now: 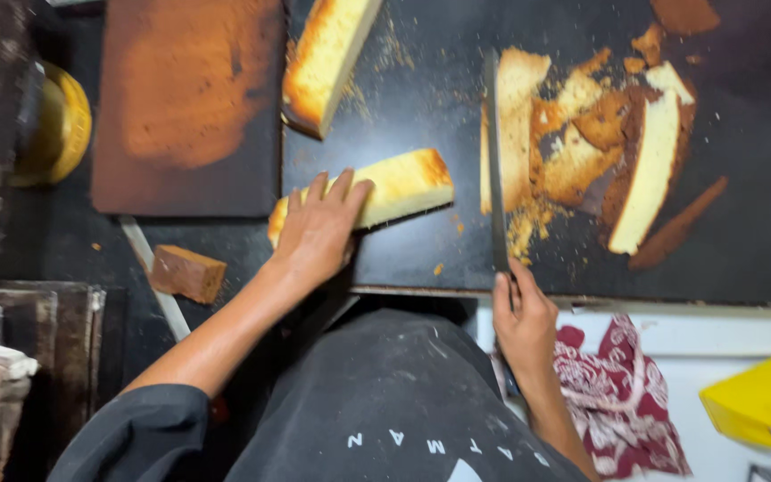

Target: The person cuts a large slab of cake into smaller rectangular pieces using a long knife, placing the pieces onto a workspace.

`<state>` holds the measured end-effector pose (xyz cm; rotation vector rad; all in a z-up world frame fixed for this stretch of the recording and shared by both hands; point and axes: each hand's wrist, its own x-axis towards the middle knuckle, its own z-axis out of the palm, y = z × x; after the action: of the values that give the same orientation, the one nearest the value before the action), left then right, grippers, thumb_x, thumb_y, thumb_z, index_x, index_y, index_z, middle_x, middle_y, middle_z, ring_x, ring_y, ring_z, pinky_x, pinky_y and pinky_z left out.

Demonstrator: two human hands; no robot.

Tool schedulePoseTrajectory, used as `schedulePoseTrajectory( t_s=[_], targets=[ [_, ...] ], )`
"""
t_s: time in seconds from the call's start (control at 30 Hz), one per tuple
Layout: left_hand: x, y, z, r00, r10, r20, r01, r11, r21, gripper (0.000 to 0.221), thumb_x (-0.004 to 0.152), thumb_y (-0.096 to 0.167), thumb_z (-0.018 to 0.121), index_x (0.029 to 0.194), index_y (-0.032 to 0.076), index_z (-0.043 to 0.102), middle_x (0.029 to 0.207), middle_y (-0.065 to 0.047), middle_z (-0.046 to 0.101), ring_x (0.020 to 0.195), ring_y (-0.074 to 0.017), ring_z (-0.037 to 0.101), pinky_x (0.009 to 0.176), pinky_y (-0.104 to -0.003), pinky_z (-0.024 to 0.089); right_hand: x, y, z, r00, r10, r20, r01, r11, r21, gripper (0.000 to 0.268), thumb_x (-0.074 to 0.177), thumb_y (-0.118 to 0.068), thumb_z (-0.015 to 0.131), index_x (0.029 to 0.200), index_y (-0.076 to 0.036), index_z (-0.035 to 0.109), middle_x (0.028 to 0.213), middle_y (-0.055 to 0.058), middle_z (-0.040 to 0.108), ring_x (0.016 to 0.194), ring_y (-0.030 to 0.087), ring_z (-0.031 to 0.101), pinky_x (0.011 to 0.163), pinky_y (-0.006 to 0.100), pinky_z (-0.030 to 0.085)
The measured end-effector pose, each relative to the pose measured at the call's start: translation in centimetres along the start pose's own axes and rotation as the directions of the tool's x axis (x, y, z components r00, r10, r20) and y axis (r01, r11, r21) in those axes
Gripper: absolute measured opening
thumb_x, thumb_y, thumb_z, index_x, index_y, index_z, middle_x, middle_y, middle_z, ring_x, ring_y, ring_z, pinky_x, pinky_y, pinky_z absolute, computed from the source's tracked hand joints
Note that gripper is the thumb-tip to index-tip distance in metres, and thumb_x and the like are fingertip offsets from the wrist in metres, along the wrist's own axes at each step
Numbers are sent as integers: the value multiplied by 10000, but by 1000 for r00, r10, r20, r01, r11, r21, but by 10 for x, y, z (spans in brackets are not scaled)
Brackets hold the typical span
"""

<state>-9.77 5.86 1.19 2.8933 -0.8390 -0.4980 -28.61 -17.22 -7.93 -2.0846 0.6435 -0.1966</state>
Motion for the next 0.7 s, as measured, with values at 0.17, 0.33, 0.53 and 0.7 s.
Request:
schedulePoseTrajectory(
  t_s=[0.17, 0.33, 0.53, 0.7],
  targets=[
    [8, 30, 36, 976, 146, -159, -161, 984, -82, 691, 818, 352, 824, 1332, 34, 488, 1496, -213, 462, 1406, -429, 409, 1091, -733, 313, -5, -24, 1, 986, -168, -14, 168, 986, 5, 295, 1007, -137, 638, 1272, -13, 671, 1046, 200, 757, 845, 271, 767, 744, 377, 591],
    [44, 57, 65, 969, 58, -241, -100, 981, -167, 689, 1076, 481, 507, 1569, 19, 373, 1592, -228, 373, 1506, -456, 283, 1159, -746, 160, -5, -37, 1, 926, -377, 4, 375, 918, -130, 301, 1013, -105, 646, 1305, -34, 670, 1057, 193, 732, 897, 366, 723, 771, 418, 569],
    [53, 69, 84, 961, -13, -276, -17, 994, -106, 639, 1076, 419, 378, 1604, 64, 320, 1673, -210, 252, 1548, -449, 132, 1178, -728, 32, -16, -36, -17, 956, -268, 117, 288, 934, -210, 333, 986, -101, 661, 1317, -77, 690, 841, 158, 677, 677, 339, 677, 612, 446, 523],
    [51, 69, 84, 960, -17, -280, -14, 994, -108, 638, 1089, 430, 394, 1616, 77, 328, 1683, -197, 240, 1554, -447, 131, 1186, -728, 38, 10, -29, 2, 923, -371, 103, 384, 900, -204, 332, 1004, -105, 660, 1333, -69, 683, 773, 154, 611, 635, 336, 633, 595, 453, 501]
  ],
)
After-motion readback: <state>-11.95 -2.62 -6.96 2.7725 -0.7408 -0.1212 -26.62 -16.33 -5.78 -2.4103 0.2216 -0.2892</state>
